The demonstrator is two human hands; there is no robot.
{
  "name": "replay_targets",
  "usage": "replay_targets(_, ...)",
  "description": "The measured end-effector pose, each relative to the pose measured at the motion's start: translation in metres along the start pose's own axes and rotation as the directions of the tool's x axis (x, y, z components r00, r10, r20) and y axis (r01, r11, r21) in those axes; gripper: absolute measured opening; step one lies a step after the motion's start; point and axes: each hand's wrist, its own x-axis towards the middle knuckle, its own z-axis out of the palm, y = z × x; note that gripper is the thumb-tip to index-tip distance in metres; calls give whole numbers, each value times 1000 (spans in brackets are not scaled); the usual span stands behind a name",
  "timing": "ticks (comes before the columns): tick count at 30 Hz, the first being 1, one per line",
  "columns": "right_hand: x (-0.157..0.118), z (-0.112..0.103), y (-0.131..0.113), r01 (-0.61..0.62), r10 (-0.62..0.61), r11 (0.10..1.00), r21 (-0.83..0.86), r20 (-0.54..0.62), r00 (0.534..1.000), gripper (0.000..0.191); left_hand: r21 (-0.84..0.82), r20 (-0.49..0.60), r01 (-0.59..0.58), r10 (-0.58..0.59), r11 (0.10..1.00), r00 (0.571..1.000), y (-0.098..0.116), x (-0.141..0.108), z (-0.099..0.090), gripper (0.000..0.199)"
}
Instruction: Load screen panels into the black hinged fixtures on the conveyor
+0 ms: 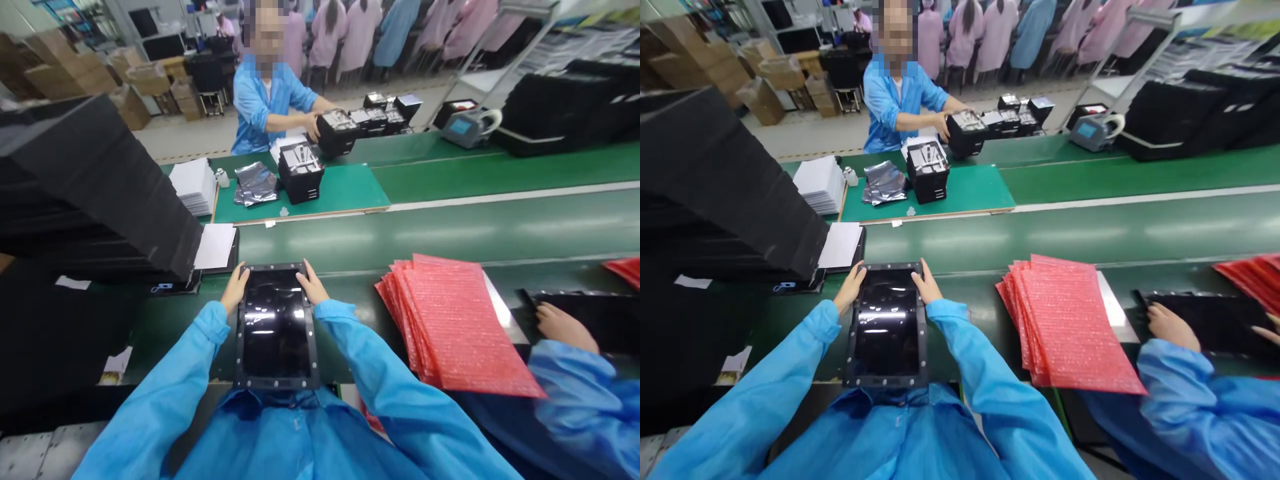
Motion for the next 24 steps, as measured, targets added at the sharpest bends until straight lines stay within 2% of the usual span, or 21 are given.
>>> replay_targets(3,29,-1,-4,72,-72,997,6,30,997,45,40,-8,-29,29,999,1000,-4,13,3,40)
replay_targets(6,29,-5,-1,125,-125,992,7,59,990,35,151,-21,-102,107,983,994,-10,15,5,34)
replay_targets(8,27,-7,0,129,-128,992,-9,67,989,33,188,-53,-107,119,976,991,-7,13,7,33)
replay_targets(10,27,-7,-1,133,-130,990,-40,67,989,33,258,-102,-111,142,960,985,0,-2,8,39)
replay_targets(11,28,-6,-1,137,-133,989,-61,63,989,34,342,-94,-155,198,927,976,3,-16,8,43)
replay_targets(12,28,-6,-2,141,-136,986,-89,56,989,35,440,-34,-247,291,863,956,3,-35,9,47)
replay_targets(13,28,-5,-3,147,-142,981,-127,47,989,36,524,85,-388,407,758,909,1,-58,8,49)
replay_targets(14,28,-5,-3,159,-155,971,-180,37,987,38,566,245,-554,517,610,820,-5,-84,8,49)
replay_targets(15,27,-5,-4,184,-182,951,-250,29,983,38,523,413,-724,609,450,677,-12,-109,7,45)
replay_targets(16,25,-5,-6,227,-233,914,-335,23,972,38,452,504,-833,680,318,533,-21,-131,6,41)
replay_targets(17,22,-5,-8,286,-305,856,-430,25,952,38,390,539,-893,732,222,417,-29,-150,4,34)
replay_targets(18,19,-4,-11,353,-390,776,-523,41,920,36,340,541,-927,774,157,329,-35,-162,2,27)
replay_targets(19,16,-2,-14,419,-473,678,-604,78,878,34,309,525,-943,804,126,279,-40,-170,0,22)
replay_targets(20,13,1,-18,483,-539,574,-661,138,831,30,283,509,-952,823,119,254,-42,-172,-1,19)
replay_targets(22,7,9,-25,601,-600,392,-696,302,741,27,236,489,-962,839,138,240,-44,-167,-1,16)
replay_targets(24,3,19,-30,705,-592,265,-658,466,657,32,199,462,-966,853,167,243,-44,-158,2,17)
